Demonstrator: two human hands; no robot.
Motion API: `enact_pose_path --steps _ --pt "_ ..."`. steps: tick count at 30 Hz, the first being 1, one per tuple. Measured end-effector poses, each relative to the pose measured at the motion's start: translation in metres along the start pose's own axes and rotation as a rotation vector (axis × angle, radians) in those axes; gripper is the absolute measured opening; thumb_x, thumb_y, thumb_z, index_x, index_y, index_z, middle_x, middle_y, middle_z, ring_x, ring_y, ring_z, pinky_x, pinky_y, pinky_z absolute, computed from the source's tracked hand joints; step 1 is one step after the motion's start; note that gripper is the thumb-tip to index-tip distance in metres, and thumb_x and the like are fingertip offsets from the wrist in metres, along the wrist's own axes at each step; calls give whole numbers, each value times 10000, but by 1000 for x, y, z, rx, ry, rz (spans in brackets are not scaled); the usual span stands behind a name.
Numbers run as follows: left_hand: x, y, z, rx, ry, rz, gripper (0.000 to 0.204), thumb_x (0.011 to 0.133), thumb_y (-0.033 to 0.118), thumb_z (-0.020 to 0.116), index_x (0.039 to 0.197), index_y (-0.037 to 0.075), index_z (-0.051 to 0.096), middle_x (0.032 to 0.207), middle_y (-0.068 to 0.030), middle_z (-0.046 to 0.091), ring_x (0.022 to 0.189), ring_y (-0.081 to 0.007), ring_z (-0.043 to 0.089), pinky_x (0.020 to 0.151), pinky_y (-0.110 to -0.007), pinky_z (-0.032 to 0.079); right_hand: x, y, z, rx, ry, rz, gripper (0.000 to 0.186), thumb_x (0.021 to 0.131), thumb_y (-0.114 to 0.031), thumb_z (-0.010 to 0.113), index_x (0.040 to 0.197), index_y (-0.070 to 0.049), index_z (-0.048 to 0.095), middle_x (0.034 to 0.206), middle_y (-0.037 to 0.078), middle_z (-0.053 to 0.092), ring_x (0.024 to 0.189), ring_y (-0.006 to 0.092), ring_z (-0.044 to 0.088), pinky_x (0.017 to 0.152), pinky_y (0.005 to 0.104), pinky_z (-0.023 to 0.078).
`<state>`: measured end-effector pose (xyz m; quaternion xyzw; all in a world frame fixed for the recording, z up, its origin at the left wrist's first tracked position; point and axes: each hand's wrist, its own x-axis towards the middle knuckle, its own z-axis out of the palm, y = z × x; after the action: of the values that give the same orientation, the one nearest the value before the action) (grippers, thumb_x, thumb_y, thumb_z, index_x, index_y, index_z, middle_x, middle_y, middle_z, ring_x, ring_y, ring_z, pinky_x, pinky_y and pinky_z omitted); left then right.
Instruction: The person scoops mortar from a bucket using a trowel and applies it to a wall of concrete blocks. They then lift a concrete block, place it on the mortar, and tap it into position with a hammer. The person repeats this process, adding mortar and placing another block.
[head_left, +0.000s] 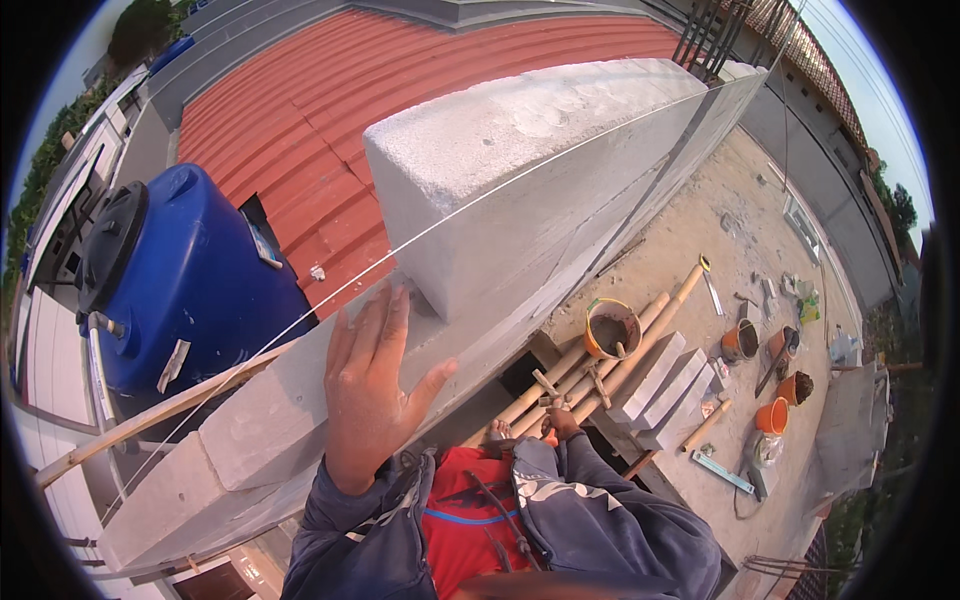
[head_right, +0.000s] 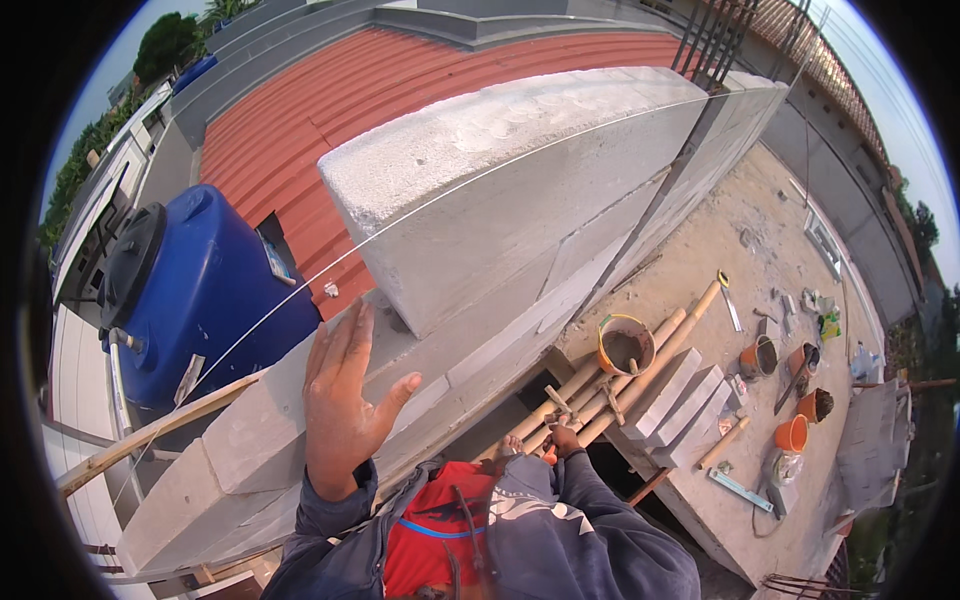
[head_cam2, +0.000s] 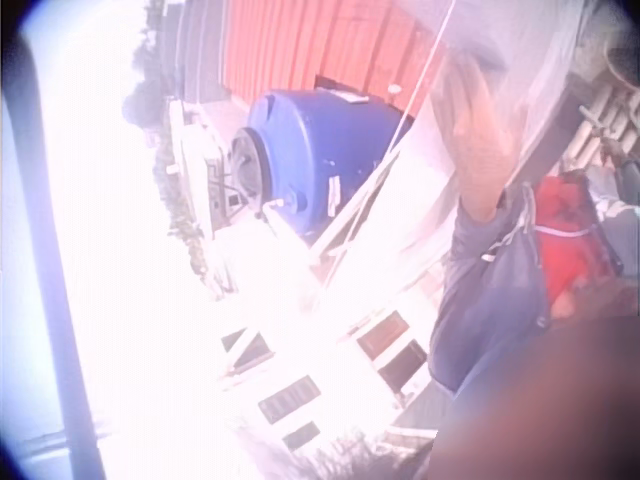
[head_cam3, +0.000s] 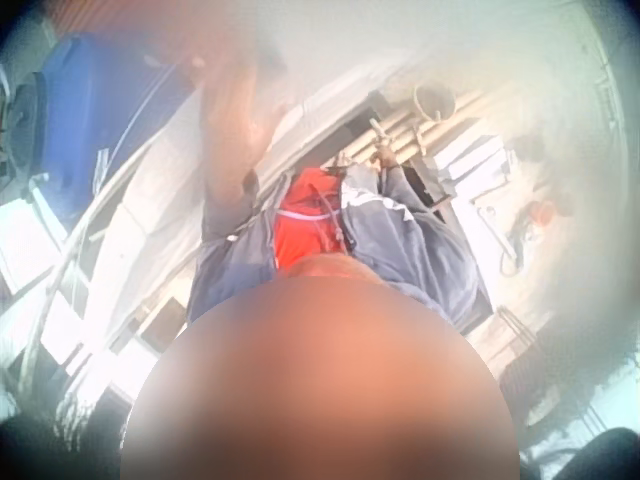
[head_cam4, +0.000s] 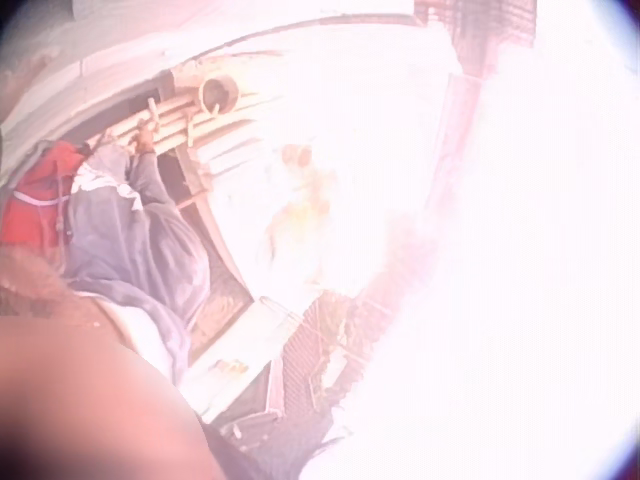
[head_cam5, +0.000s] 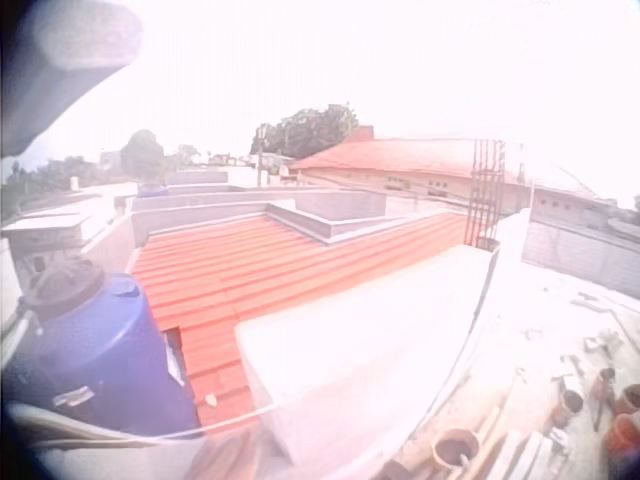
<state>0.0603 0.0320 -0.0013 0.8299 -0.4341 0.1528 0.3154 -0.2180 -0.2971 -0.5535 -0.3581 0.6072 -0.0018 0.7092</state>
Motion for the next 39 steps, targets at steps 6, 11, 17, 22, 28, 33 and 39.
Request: enact_pose_path --steps 6,11,17,22,28,33,39 --pt "-30 -16 -22 -201 -12 192 861 886 468 849 1539 -19 568 1541 -278 575 1430 -478 556 1215 -668 366 -69 27 45 -127 32 -90 217 1038 -168 615 951 28 649 730 169 671 552 315 654 500 468 519" --pt "-44 -30 -14 -171 -53 249 786 906 478 824 1528 49 608 1531 -258 584 1426 -493 550 1167 -717 394 -98 80 55 -418 63 7 286 1014 -185 603 1140 42 724 859 141 746 732 294 750 663 434 607" --pt "-45 -40 -24 -202 -86 327 780 912 542 788 1518 80 621 1494 -218 629 1430 -453 557 1198 -754 325 -68 114 33 -1053 -131 -272 494 786 -179 759 1273 -97 764 1082 125 797 966 278 763 850 422 600" --pt "-46 -46 -21 -234 -103 317 769 919 556 773 1512 90 625 1505 -192 627 1451 -398 549 1221 -773 268 -69 124 59 -1252 -296 -452 538 782 -170 748 1320 -152 770 1150 121 797 986 256 751 870 421 589" --pt "-47 -44 -23 -237 -106 330 742 932 548 762 1513 107 627 1515 -174 620 1481 -374 523 1228 -790 241 -95 100 91 -1209 -264 -381 522 810 -187 726 1328 -139 763 1158 129 796 1008 269 752 884 428 591" --pt "-49 -44 -17 -296 -130 327 759 904 556 789 1502 114 637 1524 -169 613 1489 -374 516 1214 -823 223 -112 104 73 -1247 -284 -305 510 833 -200 708 1336 -129 757 1166 136 795 1026 279 753 895 434 593" --pt "-51 -50 -17 -271 -115 331 805 889 563 794 1528 109 611 1520 -177 616 1493 -371 506 1200 -838 223 -114 90 72 -1316 -308 -275 498 861 -217 686 1344 -116 749 1175 144 794 1047 292 754 909 441 594"
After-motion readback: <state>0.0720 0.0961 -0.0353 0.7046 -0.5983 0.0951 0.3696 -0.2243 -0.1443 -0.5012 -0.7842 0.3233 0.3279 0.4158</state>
